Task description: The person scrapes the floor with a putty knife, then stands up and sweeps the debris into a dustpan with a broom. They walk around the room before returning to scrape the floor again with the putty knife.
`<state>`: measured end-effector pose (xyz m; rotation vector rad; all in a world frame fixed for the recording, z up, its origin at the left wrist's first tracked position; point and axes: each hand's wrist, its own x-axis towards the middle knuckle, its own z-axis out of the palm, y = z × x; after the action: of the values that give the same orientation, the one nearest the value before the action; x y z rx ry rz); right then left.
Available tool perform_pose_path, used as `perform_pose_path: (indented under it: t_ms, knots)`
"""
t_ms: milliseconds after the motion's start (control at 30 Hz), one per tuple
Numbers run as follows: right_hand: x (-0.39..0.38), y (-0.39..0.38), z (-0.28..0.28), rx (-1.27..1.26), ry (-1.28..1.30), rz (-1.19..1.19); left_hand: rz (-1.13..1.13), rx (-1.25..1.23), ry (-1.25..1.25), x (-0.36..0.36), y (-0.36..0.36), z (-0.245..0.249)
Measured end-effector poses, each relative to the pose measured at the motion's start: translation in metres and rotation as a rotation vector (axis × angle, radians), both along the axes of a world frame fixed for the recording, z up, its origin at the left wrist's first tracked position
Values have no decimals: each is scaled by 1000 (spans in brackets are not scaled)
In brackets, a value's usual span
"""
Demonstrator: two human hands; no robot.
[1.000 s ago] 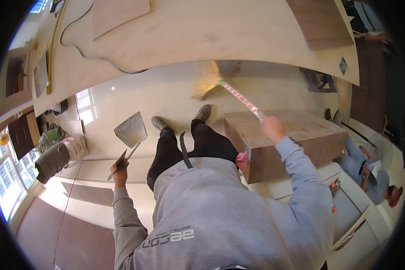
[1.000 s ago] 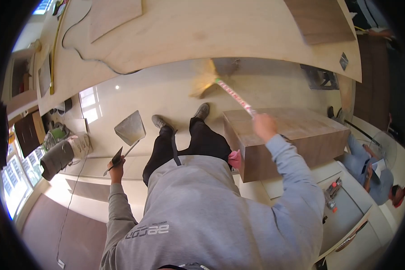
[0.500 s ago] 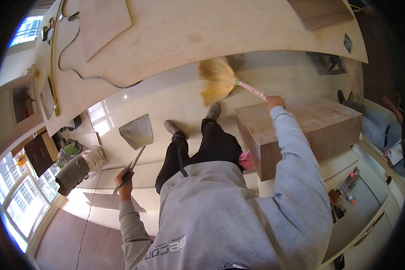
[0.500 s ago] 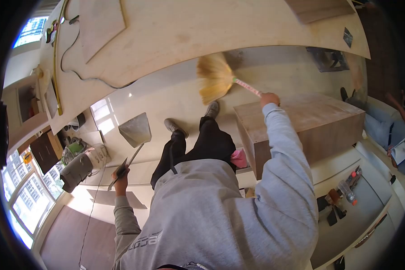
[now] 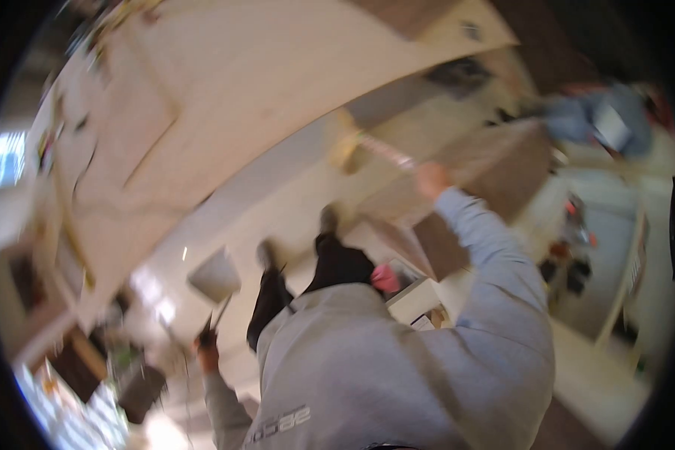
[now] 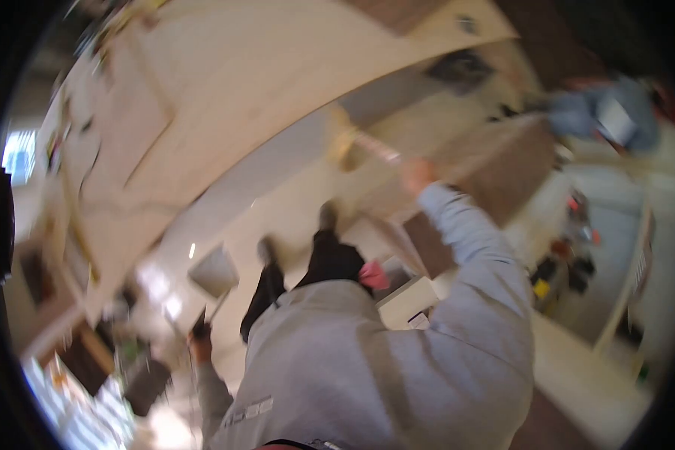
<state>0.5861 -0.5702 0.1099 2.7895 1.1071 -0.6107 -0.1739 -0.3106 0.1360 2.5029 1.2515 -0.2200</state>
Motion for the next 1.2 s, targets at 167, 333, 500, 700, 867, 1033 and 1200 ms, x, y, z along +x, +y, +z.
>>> perform_pose_path:
  t_ms: [167,333,500,700,867,1033,1200]
  knots:
    - [-151,-2,91,-63,-52,-95,303,-293,-379,-38,66,-74]
    - [-269,-25,67,-25,-67,-95,151,-520,-294,-51,110,-58]
    - [-348,-30,71,4,-67,-137,-304,-101,-294,-117,181,-176]
    - [-387,-66,71,-8,-80,-234,-219,-195,-280,-108,206,-134]
    - [-383,-100,73,-56,-204,-245,-229,-329,-180,-87,213,-125]
    - [-371,-114,94,-97,-327,-194,-85,-450,-329,-68,214,-120]
    - [-372,-114,110,-184,-313,-230,-203,-328,-302,-42,207,-92]
